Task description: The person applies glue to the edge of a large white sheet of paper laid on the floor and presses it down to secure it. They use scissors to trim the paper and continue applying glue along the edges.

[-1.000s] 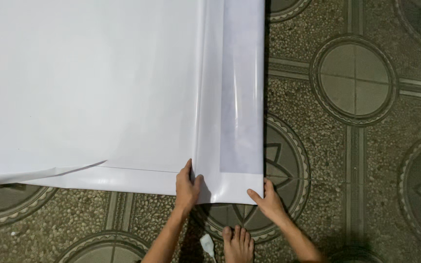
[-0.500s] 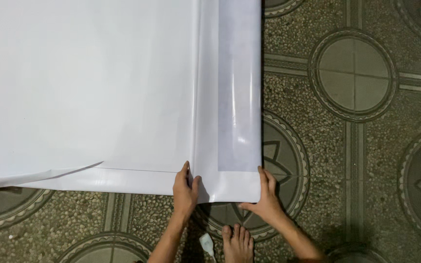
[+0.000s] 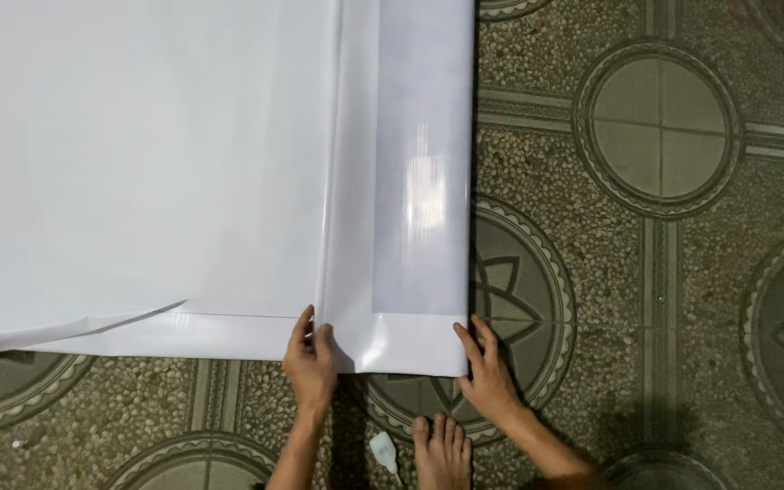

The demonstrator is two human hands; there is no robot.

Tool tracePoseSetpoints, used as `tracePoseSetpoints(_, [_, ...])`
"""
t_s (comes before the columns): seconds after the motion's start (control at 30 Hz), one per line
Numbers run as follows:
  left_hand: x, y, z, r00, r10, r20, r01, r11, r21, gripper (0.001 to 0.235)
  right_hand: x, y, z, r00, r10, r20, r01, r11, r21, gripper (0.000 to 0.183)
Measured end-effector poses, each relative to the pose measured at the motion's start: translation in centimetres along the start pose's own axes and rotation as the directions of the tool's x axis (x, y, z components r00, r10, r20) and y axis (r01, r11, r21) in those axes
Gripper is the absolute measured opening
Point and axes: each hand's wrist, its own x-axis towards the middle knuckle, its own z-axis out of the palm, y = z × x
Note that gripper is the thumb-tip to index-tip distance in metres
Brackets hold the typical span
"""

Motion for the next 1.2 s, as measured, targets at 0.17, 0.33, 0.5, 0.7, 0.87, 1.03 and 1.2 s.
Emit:
tracePoseSetpoints(0.17, [2.7,-0.4,-2.3,0.992,0.099,-0.082,-0.091,0.991,0.099,0.047,1.0,-1.4,0.9,0.998,-0.037,0.058,0.046,0.986,-0.162,0.095])
tracePoseSetpoints(0.33, [4.4,-2.4,-3.1,0.977,0.162,-0.137,-0.138,0.976,0.170,0.046,2.2,-2.0,2.1,0.984,-0.169,0.058,0.178,0.923,-0.341,0.090])
tracePoseSetpoints(0.5, [5.0,-2.7,-4.1,0.862,0.434,-0.262,-0.388,0.897,0.210,0.041,2.2,-2.4,2.7,0.960,-0.274,0.062,0.279,0.903,-0.326,0.090])
tracePoseSetpoints(0.7, [5.0,-0.9,-4.7,0.966,0.122,-0.227,-0.093,0.987,0.135,0.045,2.3,-2.7,2.4,0.968,-0.189,0.164,0.223,0.950,-0.219,0.092])
tracePoseSetpoints(0.87, [4.2,-2.3,-4.3,0.952,0.274,-0.139,-0.229,0.934,0.273,0.049,2.4,-2.9,2.2,0.975,-0.177,0.137,0.199,0.967,-0.161,0.082])
tracePoseSetpoints(1.03, [3.9,-3.9,-4.1,0.949,0.298,-0.099,-0.228,0.871,0.434,0.061,2.6,-3.4,1.5,0.974,-0.228,-0.002,0.228,0.973,0.024,0.070])
tracePoseSetpoints(1.2, [4.3,-6.4,-2.9,0.909,0.410,-0.072,-0.346,0.840,0.419,0.053,2.7,-3.8,0.1,0.996,0.065,0.068,-0.073,0.989,0.125,0.094])
